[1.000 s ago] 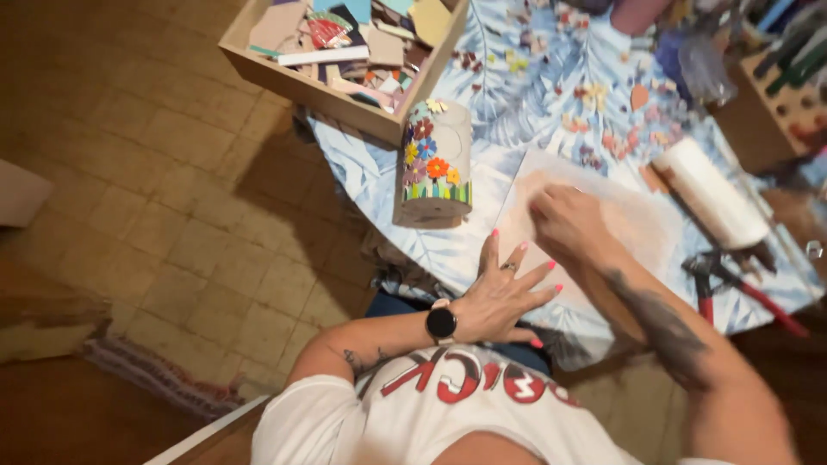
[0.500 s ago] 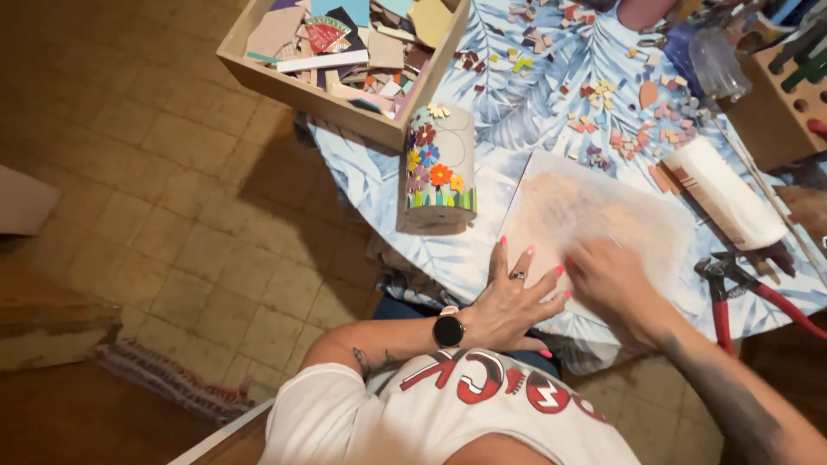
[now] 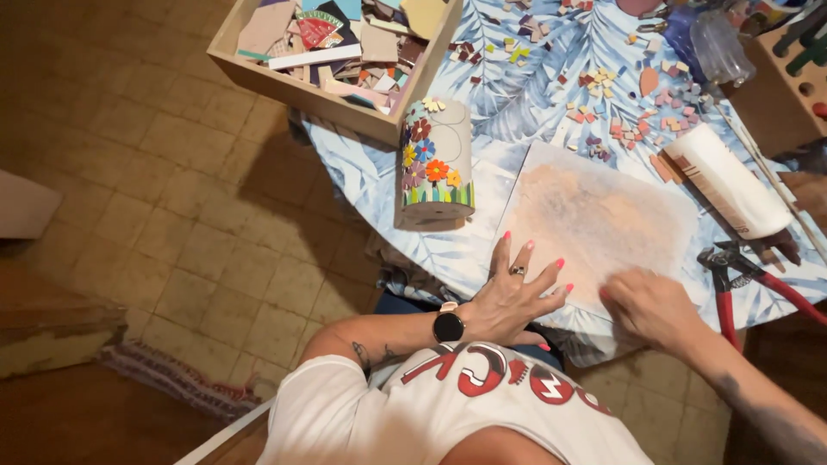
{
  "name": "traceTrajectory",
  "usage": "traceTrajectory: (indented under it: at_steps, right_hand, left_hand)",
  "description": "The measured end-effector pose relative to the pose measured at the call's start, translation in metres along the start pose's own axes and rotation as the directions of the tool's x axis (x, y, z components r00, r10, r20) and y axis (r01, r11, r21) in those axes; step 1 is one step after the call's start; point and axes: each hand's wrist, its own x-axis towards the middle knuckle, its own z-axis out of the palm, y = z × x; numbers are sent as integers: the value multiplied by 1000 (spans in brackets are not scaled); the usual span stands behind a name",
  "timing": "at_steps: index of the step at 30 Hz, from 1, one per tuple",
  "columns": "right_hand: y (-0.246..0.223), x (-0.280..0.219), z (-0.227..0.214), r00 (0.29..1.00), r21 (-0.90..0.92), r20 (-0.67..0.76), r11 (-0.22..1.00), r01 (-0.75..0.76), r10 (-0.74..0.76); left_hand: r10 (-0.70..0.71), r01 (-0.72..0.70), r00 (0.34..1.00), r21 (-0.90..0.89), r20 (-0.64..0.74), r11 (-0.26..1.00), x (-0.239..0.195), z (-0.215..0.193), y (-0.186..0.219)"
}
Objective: Decorating a cylindrical container with small colorful mosaic tiles and glue
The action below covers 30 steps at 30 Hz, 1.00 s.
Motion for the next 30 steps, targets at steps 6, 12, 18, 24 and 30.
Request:
traceTrajectory:
  at_steps: [6, 12, 18, 24, 30]
  right_hand:
    - [-4, 145, 18, 936, -42, -341, 996, 72, -82]
    - [34, 18, 24, 950, 144, -260, 965, 217, -175]
    - [12, -39, -43, 970, 180, 145, 959, -218, 193]
    - [-52, 29, -30, 800, 875, -217, 476, -95, 559]
    - [-76, 50, -46, 707, 909, -256, 412, -55, 659]
  left_hand:
    - [-35, 46, 997, -152, 70, 987, 2, -4, 4]
    - [-33, 44, 998, -197, 61, 979, 2, 0, -1]
    - [-27, 58, 991, -242, 129, 968, 12, -18, 5]
    - [-397, 97, 876, -708, -273, 700, 21, -16, 14]
    - [-567, 17, 797, -930, -210, 368, 28, -24, 4]
